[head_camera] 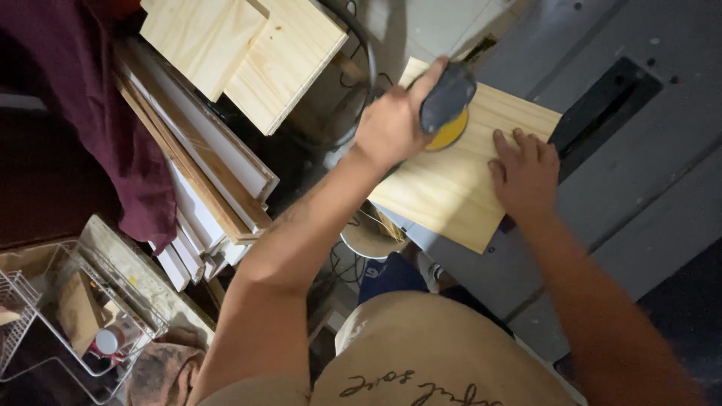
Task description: Sanding a square wooden board using an electric orbital sander on a workbench in a workshop.
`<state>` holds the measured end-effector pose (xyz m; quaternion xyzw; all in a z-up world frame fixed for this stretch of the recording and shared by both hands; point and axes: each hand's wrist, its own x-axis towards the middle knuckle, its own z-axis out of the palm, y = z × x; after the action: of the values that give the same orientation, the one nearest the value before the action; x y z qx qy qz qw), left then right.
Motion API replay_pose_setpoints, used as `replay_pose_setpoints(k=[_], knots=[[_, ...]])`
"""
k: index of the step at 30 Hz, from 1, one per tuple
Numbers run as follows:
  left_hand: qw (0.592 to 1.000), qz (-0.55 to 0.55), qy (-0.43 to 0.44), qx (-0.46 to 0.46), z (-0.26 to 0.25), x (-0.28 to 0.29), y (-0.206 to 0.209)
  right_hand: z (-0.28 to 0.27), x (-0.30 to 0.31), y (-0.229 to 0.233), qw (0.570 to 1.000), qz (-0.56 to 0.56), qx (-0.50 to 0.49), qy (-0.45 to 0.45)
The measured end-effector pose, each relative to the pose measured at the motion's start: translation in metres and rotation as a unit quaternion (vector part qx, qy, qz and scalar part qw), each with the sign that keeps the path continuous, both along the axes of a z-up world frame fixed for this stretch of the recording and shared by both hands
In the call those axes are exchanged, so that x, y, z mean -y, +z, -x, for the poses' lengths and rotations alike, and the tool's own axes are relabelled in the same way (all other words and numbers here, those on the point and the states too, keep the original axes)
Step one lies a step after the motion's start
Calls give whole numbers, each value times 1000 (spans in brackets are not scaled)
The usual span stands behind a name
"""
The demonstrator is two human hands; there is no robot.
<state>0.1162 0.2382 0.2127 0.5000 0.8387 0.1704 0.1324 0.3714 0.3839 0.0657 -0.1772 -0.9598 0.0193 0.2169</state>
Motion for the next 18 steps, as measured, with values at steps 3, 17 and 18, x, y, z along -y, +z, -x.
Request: replay_pose_setpoints(k=[3, 17, 18], knots=[[992, 125, 22, 16, -26, 38, 25, -6, -28, -39, 998, -51, -19, -4], [980, 86, 177, 32, -73, 157, 13, 0, -16, -13, 994, 103, 28, 4], [980, 86, 178, 31, -84, 153, 14, 0, -19, -22, 994, 103, 26, 5]])
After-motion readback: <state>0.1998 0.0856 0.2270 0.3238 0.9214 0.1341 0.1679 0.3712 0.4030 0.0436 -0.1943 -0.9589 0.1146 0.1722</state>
